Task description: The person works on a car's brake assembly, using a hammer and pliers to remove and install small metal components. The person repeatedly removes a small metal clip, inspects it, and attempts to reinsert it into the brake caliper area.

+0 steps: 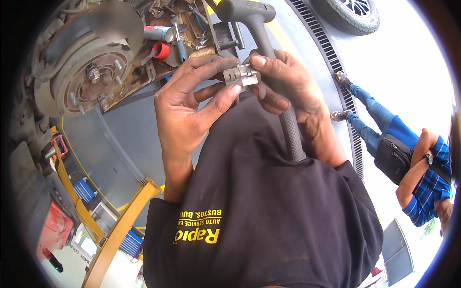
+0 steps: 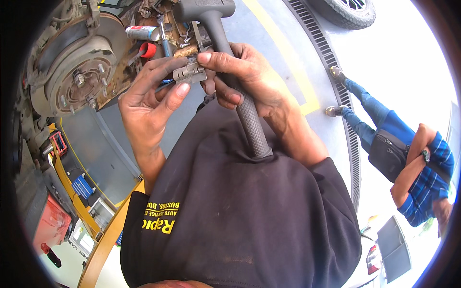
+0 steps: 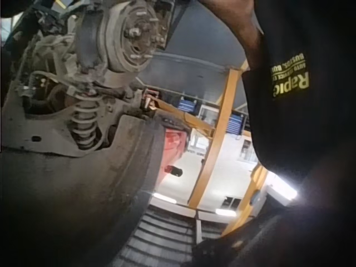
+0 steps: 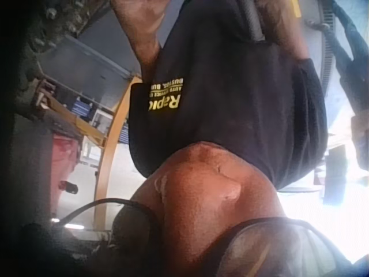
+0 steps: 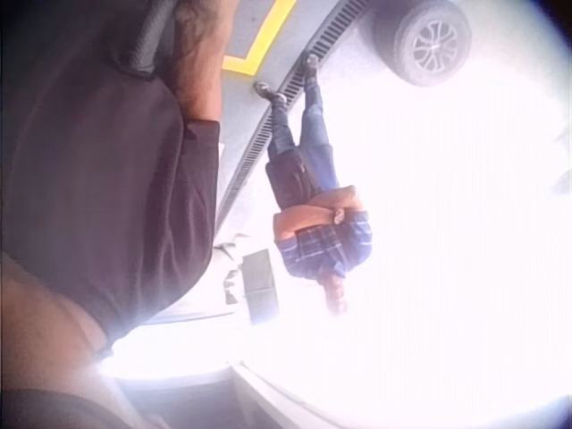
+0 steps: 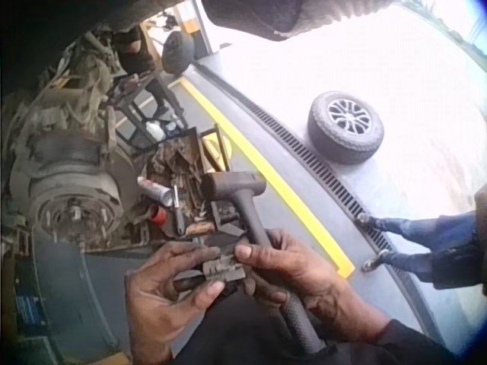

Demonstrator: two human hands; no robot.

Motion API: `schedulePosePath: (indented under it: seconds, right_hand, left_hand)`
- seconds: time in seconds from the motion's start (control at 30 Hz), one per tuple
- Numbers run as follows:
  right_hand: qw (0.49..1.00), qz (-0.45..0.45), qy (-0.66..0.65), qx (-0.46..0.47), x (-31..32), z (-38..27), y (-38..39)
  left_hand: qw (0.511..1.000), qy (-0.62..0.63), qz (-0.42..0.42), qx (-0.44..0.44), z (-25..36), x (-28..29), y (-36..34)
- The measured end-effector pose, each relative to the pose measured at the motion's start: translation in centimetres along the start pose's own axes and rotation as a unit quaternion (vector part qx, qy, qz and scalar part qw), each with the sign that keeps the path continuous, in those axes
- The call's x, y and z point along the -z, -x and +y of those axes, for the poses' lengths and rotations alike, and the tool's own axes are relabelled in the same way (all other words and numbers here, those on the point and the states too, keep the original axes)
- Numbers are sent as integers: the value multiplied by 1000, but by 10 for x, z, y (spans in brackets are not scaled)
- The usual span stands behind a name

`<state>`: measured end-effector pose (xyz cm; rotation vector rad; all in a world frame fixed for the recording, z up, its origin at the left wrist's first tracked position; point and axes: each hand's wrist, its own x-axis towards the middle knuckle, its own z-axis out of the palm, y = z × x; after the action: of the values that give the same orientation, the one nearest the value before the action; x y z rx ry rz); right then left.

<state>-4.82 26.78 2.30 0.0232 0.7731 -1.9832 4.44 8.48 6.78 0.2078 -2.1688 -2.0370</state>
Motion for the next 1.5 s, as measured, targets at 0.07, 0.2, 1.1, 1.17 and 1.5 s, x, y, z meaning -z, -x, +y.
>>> schedulePosePath:
  seconds: [0.07,0.2,1.1,1.17,1.5]
  right_hand:
    - [1000,-2,2,4,0,-1,1]
    - [1000,1,3,14,-1,-3,6]
    - [999,-3,-45,26,3,-2,18]
    - [999,-8,-45,28,4,-3,17]
    - [998,-21,-49,29,-1,-3,17]
  left_hand:
    - [1000,2,-1,-6,0,-1,0]
    - [1000,4,-8,-17,1,-4,-1]
    - [997,-38,-36,-54,11,-14,-3]
    - [997,-37,-38,-57,11,-14,-4]
    - [997,-53,-34,-51,15,-12,-2]
